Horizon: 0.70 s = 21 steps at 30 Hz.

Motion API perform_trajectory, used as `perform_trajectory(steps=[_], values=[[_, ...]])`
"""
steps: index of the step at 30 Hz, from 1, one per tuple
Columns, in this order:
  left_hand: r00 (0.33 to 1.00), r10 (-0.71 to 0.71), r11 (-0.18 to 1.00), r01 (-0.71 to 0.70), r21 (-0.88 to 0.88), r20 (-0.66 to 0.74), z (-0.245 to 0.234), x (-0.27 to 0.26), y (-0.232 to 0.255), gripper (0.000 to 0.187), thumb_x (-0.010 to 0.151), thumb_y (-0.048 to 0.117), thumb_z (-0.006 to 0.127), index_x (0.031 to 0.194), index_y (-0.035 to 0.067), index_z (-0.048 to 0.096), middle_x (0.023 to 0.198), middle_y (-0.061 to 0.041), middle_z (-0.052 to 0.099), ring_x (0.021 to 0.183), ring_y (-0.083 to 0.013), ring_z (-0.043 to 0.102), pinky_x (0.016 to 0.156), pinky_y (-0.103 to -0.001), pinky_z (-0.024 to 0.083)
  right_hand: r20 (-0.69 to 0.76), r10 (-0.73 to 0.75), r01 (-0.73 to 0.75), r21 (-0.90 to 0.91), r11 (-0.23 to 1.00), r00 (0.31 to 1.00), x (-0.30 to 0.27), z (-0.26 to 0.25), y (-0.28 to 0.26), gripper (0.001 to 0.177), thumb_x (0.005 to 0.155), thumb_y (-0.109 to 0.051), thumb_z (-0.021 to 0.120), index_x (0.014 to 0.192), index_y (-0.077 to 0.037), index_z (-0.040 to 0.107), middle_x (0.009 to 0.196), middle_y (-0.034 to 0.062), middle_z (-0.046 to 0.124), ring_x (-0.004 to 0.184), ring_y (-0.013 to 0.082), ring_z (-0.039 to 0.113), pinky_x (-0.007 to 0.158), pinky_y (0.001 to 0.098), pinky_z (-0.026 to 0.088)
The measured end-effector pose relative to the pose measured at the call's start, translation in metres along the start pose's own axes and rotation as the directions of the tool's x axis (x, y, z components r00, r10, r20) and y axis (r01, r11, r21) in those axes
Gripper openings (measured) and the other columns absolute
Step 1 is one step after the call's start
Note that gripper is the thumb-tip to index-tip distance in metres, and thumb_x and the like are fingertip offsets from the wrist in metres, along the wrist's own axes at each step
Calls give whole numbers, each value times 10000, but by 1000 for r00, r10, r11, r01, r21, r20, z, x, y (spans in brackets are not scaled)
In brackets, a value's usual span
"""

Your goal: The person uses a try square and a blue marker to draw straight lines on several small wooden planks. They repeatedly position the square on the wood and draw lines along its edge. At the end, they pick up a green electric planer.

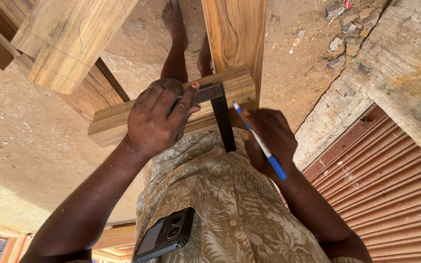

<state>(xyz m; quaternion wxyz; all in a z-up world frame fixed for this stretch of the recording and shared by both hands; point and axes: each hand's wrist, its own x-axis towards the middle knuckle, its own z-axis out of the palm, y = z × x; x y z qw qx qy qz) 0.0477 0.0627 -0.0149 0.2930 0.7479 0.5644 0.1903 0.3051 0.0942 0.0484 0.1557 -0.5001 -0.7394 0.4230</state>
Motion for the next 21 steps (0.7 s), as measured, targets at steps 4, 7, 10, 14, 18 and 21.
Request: perform_trajectory(steps=[4, 7, 10, 14, 18, 21], values=[[1000, 4, 1000, -4, -10, -9, -3, 2, 2, 420, 1021, 303, 764, 1333, 32, 692, 1104, -115, 659, 1018, -237, 693, 850, -351, 590, 41, 13, -11, -56, 998, 999, 7, 8, 1, 268, 1012, -65, 678, 1262, 30, 683, 1143, 167, 751, 1081, 319, 674, 925, 403, 569], [1000, -1, 1000, 1, -18, 17, -1, -2, 1, 413, 1032, 304, 777, 1321, 19, 702, 1074, -100, 663, 935, -207, 680, 776, -359, 571, 89, -29, 38, -105, 994, 996, -10, 5, -2, 253, 996, -54, 680, 1241, 10, 686, 1129, 151, 745, 1070, 310, 676, 920, 406, 573], [1000, 12, 1000, -12, 1, -1, 0, -3, 1, 415, 1023, 303, 772, 1327, 30, 699, 1092, -115, 666, 916, -208, 672, 768, -357, 566, 177, 27, -11, -88, 996, 984, -29, -4, -1, 240, 973, -39, 695, 1210, 4, 693, 1108, 152, 748, 1025, 304, 701, 872, 388, 586], [1000, 4, 1000, -4, 14, -6, 0, -7, 2, 438, 1010, 310, 771, 1343, 34, 701, 1070, -120, 664, 905, -228, 668, 769, -373, 559, 76, 111, -115, 54, 992, 991, -43, -16, 0, 239, 998, -7, 676, 1234, 32, 685, 1134, 188, 739, 1008, 301, 747, 862, 373, 608], [999, 20, 999, -19, 25, -36, -3, -10, 4, 452, 1008, 313, 761, 1364, 44, 692, 1071, -109, 664, 951, -245, 678, 819, -392, 564, -129, 40, -36, 32, 999, 991, -36, -17, 1, 193, 991, -21, 699, 1177, 29, 681, 1098, 197, 735, 984, 305, 741, 865, 377, 599], [998, 25, 999, -23, 27, -60, -2, -10, 8, 456, 1008, 316, 758, 1368, 47, 686, 1098, -106, 684, 969, -242, 685, 834, -391, 567, -198, -57, 62, 18, 998, 978, -24, -6, 4, 109, 1018, 2, 657, 1124, 17, 676, 1057, 180, 749, 990, 305, 756, 864, 368, 605]])
